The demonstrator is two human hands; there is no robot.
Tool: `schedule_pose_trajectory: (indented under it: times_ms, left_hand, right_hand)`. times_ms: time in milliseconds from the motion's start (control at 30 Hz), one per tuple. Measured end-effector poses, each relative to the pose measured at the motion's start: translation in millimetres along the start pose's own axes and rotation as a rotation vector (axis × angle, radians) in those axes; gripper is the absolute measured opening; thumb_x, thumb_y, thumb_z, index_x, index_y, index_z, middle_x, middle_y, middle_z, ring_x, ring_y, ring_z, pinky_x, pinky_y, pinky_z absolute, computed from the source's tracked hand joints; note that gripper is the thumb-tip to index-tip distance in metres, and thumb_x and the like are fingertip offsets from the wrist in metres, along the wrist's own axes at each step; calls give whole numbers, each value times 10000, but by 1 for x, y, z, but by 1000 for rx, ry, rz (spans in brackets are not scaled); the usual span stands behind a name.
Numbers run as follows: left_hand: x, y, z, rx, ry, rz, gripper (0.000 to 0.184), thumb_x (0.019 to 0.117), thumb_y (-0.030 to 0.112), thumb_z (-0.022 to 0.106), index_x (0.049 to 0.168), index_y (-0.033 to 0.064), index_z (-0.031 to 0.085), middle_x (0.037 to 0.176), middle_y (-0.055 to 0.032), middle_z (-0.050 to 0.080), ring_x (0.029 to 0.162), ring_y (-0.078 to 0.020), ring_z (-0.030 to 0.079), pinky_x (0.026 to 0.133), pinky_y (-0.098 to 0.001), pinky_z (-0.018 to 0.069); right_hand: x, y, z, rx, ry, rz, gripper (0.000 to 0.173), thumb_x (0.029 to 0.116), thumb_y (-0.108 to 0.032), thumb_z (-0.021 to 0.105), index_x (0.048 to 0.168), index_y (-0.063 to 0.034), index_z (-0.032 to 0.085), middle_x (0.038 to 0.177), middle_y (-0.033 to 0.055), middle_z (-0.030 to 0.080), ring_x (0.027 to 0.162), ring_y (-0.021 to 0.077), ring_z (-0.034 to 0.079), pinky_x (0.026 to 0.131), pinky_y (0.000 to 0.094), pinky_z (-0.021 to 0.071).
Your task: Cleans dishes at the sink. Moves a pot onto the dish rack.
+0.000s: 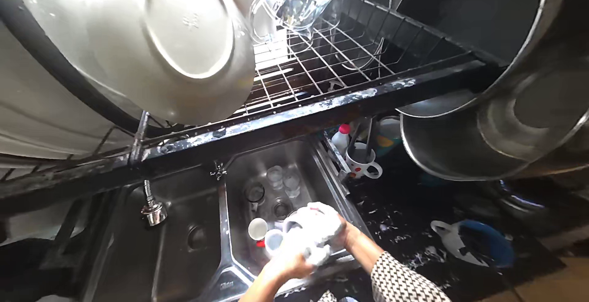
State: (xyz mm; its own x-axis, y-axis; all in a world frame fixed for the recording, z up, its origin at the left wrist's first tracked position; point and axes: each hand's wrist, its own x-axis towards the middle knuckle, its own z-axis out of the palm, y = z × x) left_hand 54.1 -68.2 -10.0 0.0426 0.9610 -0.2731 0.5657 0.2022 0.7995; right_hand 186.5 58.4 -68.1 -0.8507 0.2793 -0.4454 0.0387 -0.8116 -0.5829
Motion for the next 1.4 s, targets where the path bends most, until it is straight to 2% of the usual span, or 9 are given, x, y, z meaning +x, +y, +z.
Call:
schedule_pose_trajectory:
  times_ms: [67, 100, 200, 333, 433, 600, 767, 900, 1400]
  left_hand:
    - [5, -11, 0, 387, -125, 205, 249, 887, 239, 699, 923, -6, 724, 907, -224, 715, 936, -417, 691, 826, -625, 510]
    - [6, -12, -6, 368, -169, 187, 242, 901, 210, 696, 940, -27, 727, 943, -247, 710, 968, -434, 676, 863, -633, 492]
    - [22, -16, -28, 20, -102, -151, 356, 961, 200, 665, 1156, -98, 661, 1126, -260, 676, 1101, -351, 636, 1012, -519, 465]
    - [57, -57, -28, -511, 327, -215, 150, 929, 133, 698, 1015, 10, 692, 905, -65, 682, 841, -133, 655, 779, -348, 562]
    - [66, -88, -40, -451, 421, -290, 311, 942, 173, 705, 1174, -30, 664, 1110, -166, 683, 1046, -239, 652, 947, -443, 533]
    - [44, -104, -68, -524, 543, -220, 337, 925, 112, 706, 1219, -32, 629, 1124, -138, 680, 1045, -186, 655, 943, -379, 550]
    - [48, -116, -58, -444, 426, -271, 496, 911, 136, 736, 1349, -25, 566, 1250, -177, 651, 1158, -226, 634, 1025, -417, 519]
    - [72, -118, -32, -129, 312, -305, 449, 964, 213, 666, 1325, -47, 607, 1321, -241, 625, 1271, -330, 582, 1116, -499, 432]
    - [121, -184, 39, 322, 105, -524, 539, 989, 271, 599, 1439, -15, 521, 1443, -240, 555, 1382, -386, 497, 1143, -568, 384]
  right_hand:
    - [-6, -1, 3, 2, 27, 138, 691, 1051, -561, 91, 959, -186, 664, 813, 29, 704, 743, 161, 687, 628, 365, 583]
    - [-9, 0, 8, 31, 75, 161, 747, 1037, -610, 50, 955, -178, 653, 789, 39, 702, 716, 173, 685, 606, 370, 576]
    - [1, 8, 6, 141, 161, 80, 815, 1017, -693, 76, 1171, -98, 611, 923, 142, 712, 826, 294, 703, 714, 494, 596]
    - [10, 4, 15, -99, 433, -9, 593, 1110, -499, 220, 1354, -70, 548, 1155, 137, 656, 995, 246, 644, 825, 441, 541]
    - [5, 4, 2, -378, 518, -42, 455, 1097, -309, 443, 1474, -56, 470, 1383, 184, 577, 1187, 286, 596, 930, 462, 511]
    - [-19, 15, -14, -577, 532, -76, 363, 1072, -218, 518, 1382, -32, 550, 1222, 178, 663, 1024, 239, 673, 821, 398, 559]
    - [-23, 28, -21, -910, 393, -88, 362, 1048, -220, 559, 1351, -25, 587, 1210, 163, 666, 1003, 209, 663, 885, 388, 539]
    - [-22, 28, -23, -1099, 256, -63, 427, 1042, -266, 572, 1397, -29, 565, 1312, 169, 650, 1203, 237, 636, 1066, 412, 485]
    - [-74, 13, -10, -1331, 295, 80, 513, 1038, -273, 551, 1490, -39, 482, 1379, 212, 580, 1281, 322, 574, 1118, 457, 432]
